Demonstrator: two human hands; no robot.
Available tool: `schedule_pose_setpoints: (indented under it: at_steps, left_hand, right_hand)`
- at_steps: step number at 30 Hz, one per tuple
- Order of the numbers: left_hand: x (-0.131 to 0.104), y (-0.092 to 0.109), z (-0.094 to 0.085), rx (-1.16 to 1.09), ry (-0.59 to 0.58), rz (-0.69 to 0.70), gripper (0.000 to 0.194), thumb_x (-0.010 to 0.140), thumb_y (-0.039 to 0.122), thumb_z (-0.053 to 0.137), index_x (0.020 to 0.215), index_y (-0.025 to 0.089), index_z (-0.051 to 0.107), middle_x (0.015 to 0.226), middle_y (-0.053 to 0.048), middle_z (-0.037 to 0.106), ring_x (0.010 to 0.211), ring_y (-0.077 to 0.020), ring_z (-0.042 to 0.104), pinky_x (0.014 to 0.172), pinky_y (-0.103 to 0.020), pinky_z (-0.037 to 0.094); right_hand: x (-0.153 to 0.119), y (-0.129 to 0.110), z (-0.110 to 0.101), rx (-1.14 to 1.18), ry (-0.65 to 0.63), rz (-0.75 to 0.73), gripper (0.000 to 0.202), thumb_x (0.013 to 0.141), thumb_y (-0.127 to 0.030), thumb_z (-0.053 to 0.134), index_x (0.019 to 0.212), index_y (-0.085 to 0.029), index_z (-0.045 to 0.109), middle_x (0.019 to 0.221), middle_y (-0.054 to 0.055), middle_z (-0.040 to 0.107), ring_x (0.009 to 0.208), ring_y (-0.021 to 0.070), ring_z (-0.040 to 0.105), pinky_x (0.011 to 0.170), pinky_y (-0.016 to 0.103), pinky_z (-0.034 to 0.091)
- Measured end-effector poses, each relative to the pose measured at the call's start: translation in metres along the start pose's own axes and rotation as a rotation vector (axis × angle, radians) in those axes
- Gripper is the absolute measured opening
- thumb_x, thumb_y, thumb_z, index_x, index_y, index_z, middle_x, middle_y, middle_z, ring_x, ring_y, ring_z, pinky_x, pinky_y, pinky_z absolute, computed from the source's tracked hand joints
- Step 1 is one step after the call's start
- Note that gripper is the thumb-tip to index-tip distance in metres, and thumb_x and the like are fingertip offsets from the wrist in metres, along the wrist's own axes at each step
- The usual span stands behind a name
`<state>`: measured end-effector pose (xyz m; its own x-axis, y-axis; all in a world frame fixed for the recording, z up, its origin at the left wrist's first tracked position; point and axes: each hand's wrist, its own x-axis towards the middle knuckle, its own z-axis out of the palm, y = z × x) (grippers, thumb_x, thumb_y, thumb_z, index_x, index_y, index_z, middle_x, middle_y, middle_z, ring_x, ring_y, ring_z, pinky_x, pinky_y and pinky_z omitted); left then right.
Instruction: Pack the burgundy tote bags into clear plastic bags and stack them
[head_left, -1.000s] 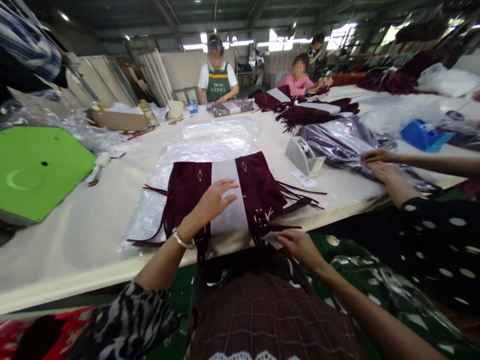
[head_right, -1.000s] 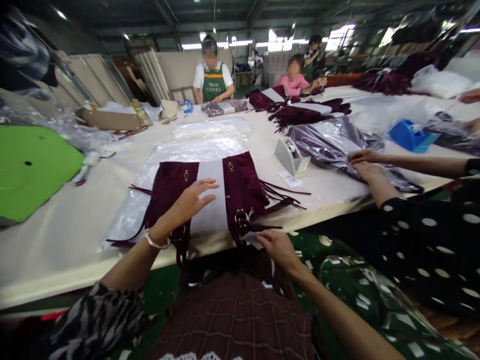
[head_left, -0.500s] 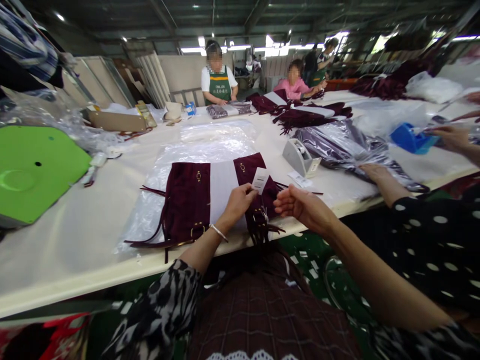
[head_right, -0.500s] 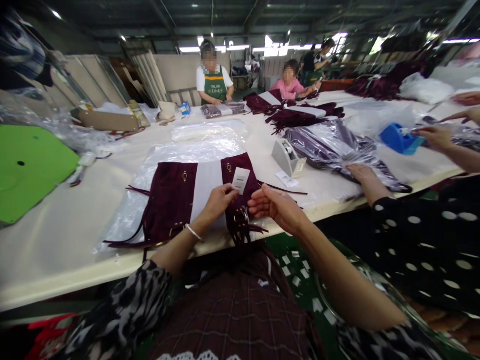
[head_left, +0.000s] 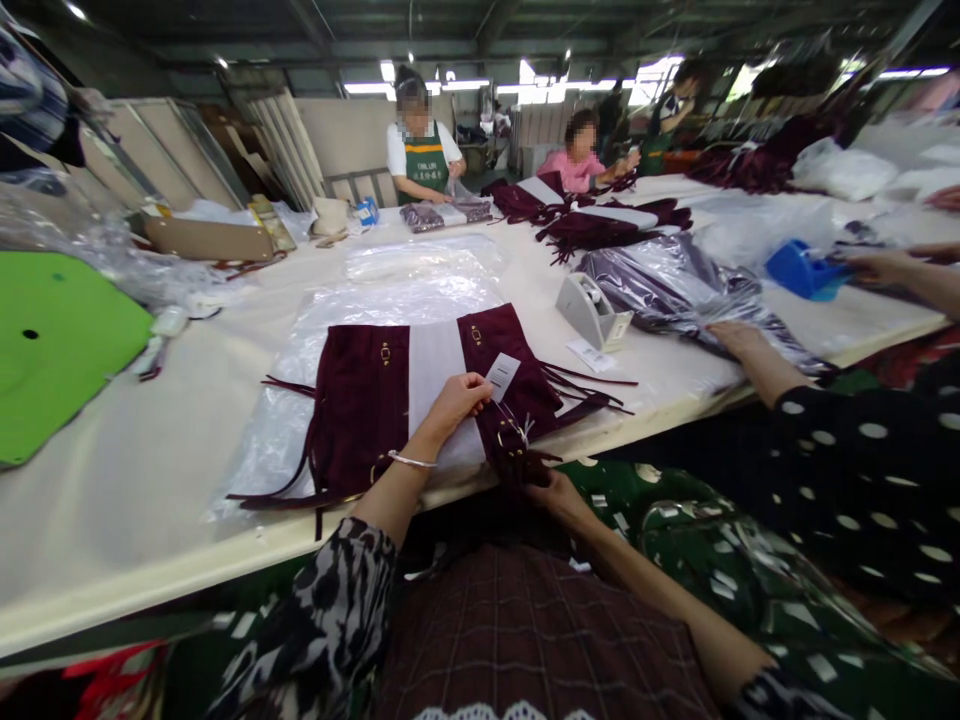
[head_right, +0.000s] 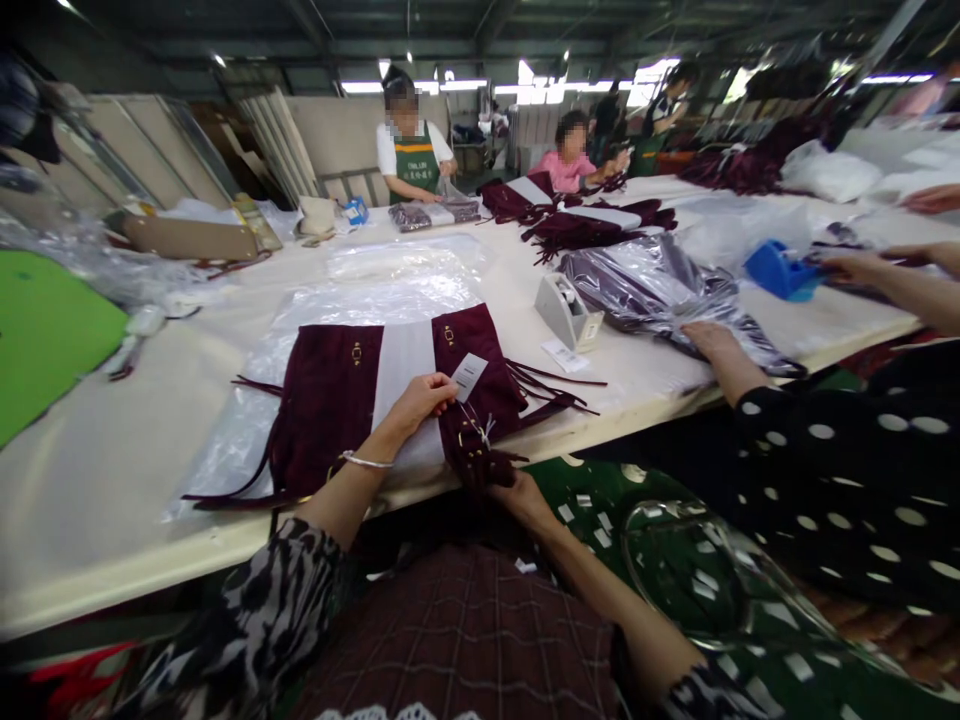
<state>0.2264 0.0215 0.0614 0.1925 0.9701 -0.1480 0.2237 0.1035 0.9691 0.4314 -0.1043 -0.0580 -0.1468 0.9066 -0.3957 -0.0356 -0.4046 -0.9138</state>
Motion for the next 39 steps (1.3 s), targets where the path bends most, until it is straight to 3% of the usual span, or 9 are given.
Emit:
schedule_pose_setpoints:
  at_steps: [6, 10, 13, 16, 20, 24, 27, 32, 39]
  left_hand:
    - [-0.001, -0.003, -0.001, -0.056, -0.005, 0.016, 0.008, 0.071, 0.022, 0.063, 0.075, 0.017, 0.057, 0.067, 0.001, 0.067, 0.051, -0.0074, 0.052, 0.046, -0.017, 0.037]
    - [-0.002, -0.003, -0.002, -0.084, -0.015, 0.03, 0.007, 0.069, 0.019, 0.062, 0.073, 0.017, 0.056, 0.068, 0.0, 0.068, 0.051, -0.0079, 0.053, 0.046, -0.017, 0.036]
    - [-0.004, -0.005, -0.004, -0.1, -0.02, 0.043, 0.006, 0.07, 0.019, 0.061, 0.073, 0.017, 0.056, 0.068, -0.001, 0.068, 0.051, -0.0085, 0.054, 0.046, -0.018, 0.036]
    - [-0.006, -0.007, -0.005, -0.12, -0.019, 0.057, 0.006, 0.07, 0.018, 0.061, 0.072, 0.017, 0.055, 0.064, 0.001, 0.066, 0.051, -0.009, 0.054, 0.046, -0.018, 0.037]
    - [-0.005, -0.009, -0.006, -0.137, -0.014, 0.044, 0.008, 0.07, 0.018, 0.064, 0.069, 0.018, 0.056, 0.051, 0.007, 0.053, 0.045, -0.0085, 0.049, 0.045, -0.018, 0.035]
    - [-0.002, -0.008, -0.005, -0.147, -0.02, 0.009, 0.01, 0.072, 0.017, 0.064, 0.067, 0.017, 0.054, 0.047, 0.007, 0.051, 0.042, -0.0076, 0.047, 0.044, -0.018, 0.034]
    - [-0.003, -0.007, -0.006, -0.17, -0.025, 0.0, 0.014, 0.072, 0.017, 0.065, 0.069, 0.018, 0.052, 0.049, 0.007, 0.053, 0.043, -0.0077, 0.049, 0.045, -0.018, 0.036]
    - [-0.005, -0.006, -0.008, -0.233, -0.035, -0.017, 0.014, 0.071, 0.013, 0.064, 0.075, 0.017, 0.052, 0.057, 0.005, 0.059, 0.048, -0.0088, 0.056, 0.047, -0.017, 0.04]
    - [-0.003, -0.008, -0.008, -0.294, -0.069, -0.051, 0.017, 0.07, 0.009, 0.06, 0.082, 0.018, 0.052, 0.06, 0.006, 0.061, 0.05, -0.0102, 0.059, 0.048, -0.018, 0.041]
  right_hand:
    - [-0.006, 0.01, -0.014, 0.495, -0.229, 0.225, 0.048, 0.062, -0.032, 0.086, 0.104, -0.023, 0.066, 0.095, 0.0, 0.073, 0.084, 0.0176, 0.069, 0.078, 0.036, 0.057]
    - [0.003, 0.012, -0.012, 0.339, -0.111, 0.188, 0.045, 0.055, -0.038, 0.09, 0.087, -0.02, 0.064, 0.066, -0.004, 0.061, 0.058, 0.0104, 0.058, 0.059, 0.024, 0.05]
    - [0.003, 0.002, -0.026, 0.103, -0.015, 0.168, 0.045, 0.053, -0.04, 0.089, 0.085, -0.019, 0.065, 0.066, -0.003, 0.062, 0.06, 0.0128, 0.059, 0.055, 0.024, 0.048]
    - [-0.013, -0.036, -0.067, -0.355, 0.113, 0.033, 0.039, 0.055, -0.046, 0.083, 0.078, -0.018, 0.068, 0.068, 0.0, 0.065, 0.063, 0.0167, 0.06, 0.056, 0.027, 0.047]
    - [-0.04, -0.129, -0.102, -0.727, 0.215, -0.166, 0.037, 0.064, -0.052, 0.074, 0.077, -0.018, 0.07, 0.065, 0.001, 0.066, 0.062, 0.0174, 0.058, 0.057, 0.028, 0.045]
    - [-0.033, -0.212, -0.064, -0.663, 0.121, -0.312, 0.038, 0.067, -0.052, 0.077, 0.079, -0.017, 0.068, 0.066, 0.002, 0.066, 0.061, 0.0159, 0.057, 0.057, 0.026, 0.044]
    - [0.003, -0.236, -0.014, -0.579, -0.008, -0.37, 0.039, 0.069, -0.053, 0.077, 0.077, -0.017, 0.066, 0.062, -0.001, 0.06, 0.056, 0.0126, 0.05, 0.053, 0.025, 0.039]
    - [0.068, -0.225, 0.033, -0.56, -0.065, -0.321, 0.038, 0.061, -0.049, 0.078, 0.075, -0.018, 0.062, 0.055, -0.005, 0.053, 0.05, 0.0096, 0.042, 0.048, 0.023, 0.029]
    - [0.093, -0.21, 0.03, -0.583, -0.124, -0.277, 0.037, 0.065, -0.05, 0.077, 0.072, -0.02, 0.057, 0.054, -0.006, 0.054, 0.048, 0.0099, 0.044, 0.047, 0.023, 0.031]
